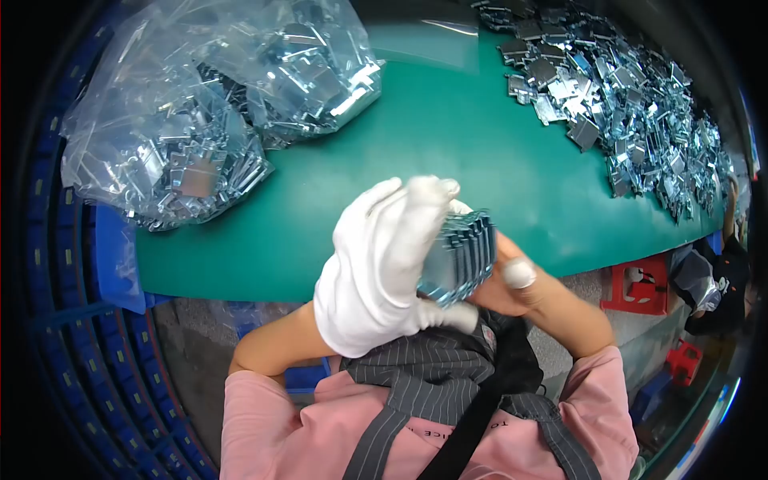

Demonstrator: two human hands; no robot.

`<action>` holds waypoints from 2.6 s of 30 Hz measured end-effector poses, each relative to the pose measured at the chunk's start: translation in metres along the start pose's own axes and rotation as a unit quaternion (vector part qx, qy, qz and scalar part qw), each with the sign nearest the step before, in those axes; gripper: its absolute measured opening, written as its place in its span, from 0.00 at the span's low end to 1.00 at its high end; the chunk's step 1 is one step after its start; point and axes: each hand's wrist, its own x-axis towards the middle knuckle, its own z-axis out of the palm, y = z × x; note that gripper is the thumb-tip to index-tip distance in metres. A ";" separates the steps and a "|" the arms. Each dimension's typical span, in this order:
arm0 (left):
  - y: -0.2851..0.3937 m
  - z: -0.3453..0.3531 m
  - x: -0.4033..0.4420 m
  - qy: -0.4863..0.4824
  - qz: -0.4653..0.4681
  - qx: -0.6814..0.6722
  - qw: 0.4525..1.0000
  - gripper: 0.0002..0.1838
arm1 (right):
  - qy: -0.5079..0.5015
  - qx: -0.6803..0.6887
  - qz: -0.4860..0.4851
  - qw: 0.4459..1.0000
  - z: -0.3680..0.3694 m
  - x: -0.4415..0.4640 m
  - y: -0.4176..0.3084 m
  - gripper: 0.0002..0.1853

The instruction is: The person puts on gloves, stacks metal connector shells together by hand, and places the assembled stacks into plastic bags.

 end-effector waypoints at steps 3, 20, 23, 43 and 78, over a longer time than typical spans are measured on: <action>0.009 -0.037 0.006 -0.035 0.008 0.049 0.998 0.55 | 0.051 0.091 0.087 0.991 -0.011 0.006 0.008 0.41; 0.014 -0.196 0.093 0.018 0.214 0.606 0.765 0.11 | -0.130 -0.557 -0.199 0.795 0.149 0.177 -0.167 0.20; 0.016 -0.199 0.087 0.046 0.185 0.613 0.766 0.11 | -0.136 -0.547 -0.067 0.823 0.134 0.163 -0.169 0.21; 0.011 -0.175 0.083 0.137 0.105 0.457 0.872 0.18 | 0.038 -0.862 -0.454 0.224 0.067 0.172 -0.187 0.23; -0.071 -0.132 0.104 0.275 -0.019 0.300 0.913 0.15 | -0.030 -0.728 -0.382 0.568 0.101 0.073 -0.096 0.13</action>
